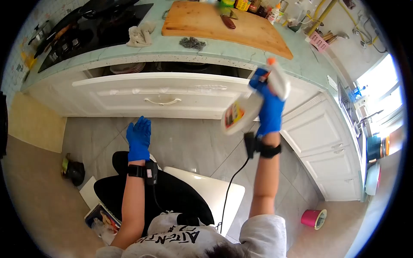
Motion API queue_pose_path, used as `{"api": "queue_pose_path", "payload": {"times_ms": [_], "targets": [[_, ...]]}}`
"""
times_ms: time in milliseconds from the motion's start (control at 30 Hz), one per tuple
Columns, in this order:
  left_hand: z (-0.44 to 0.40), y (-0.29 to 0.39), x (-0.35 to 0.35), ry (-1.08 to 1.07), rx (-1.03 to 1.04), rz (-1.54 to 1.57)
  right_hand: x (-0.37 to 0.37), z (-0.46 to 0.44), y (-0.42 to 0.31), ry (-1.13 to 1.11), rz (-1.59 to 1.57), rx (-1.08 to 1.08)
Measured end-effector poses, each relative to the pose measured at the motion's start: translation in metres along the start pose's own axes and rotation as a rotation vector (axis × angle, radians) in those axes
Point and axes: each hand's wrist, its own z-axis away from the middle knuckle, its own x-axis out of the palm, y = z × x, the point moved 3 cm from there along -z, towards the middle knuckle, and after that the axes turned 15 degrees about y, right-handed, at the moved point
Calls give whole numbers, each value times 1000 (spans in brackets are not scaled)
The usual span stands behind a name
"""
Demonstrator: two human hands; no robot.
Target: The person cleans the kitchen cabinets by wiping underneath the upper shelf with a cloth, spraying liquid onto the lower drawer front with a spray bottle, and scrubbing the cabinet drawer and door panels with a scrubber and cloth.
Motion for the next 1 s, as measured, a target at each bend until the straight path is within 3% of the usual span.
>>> {"api": "queue_pose_path", "payload": {"times_ms": [100, 167, 267, 333, 367, 467, 600, 667, 700, 733, 800, 833, 867, 933, 1000], "targets": [[3, 0, 4, -93, -6, -18, 18, -64, -55, 75, 73, -293], [6, 0, 5, -35, 18, -61, 32, -95, -71, 82, -14, -375], [5, 1, -2, 1, -21, -71, 28, -155, -71, 309, 221, -427], [6, 0, 0, 42, -26, -41, 17, -200, -68, 444, 526, -539], [6, 1, 0, 46, -28, -51, 1, -240, -53, 591, 646, -763], [16, 1, 6, 72, -20, -70, -3, -265, -39, 920, 1131, -891], [14, -2, 9, 98, -9, -82, -31, -325, 1, 709, 819, -845], [16, -5, 9, 90, -15, -64, -24, -328, 6, 792, 1167, -724], [16, -5, 9, 78, -19, -56, -21, -332, 8, 597, 1028, -618], [18, -7, 10, 83, -22, -51, -18, -320, -1, 591, 1032, -619], [20, -8, 12, 94, -14, -74, -13, -296, -10, 596, 963, -307], [17, -10, 12, 98, -9, -63, -29, -317, 5, 618, 851, -475], [14, -13, 10, 88, -29, -73, -27, -297, 0, 466, 668, -365], [13, -11, 3, 96, -36, -70, -13, -239, -12, 480, 504, -186], [13, -14, 5, 116, -48, -65, -22, -228, -8, 665, 653, -472]]}}
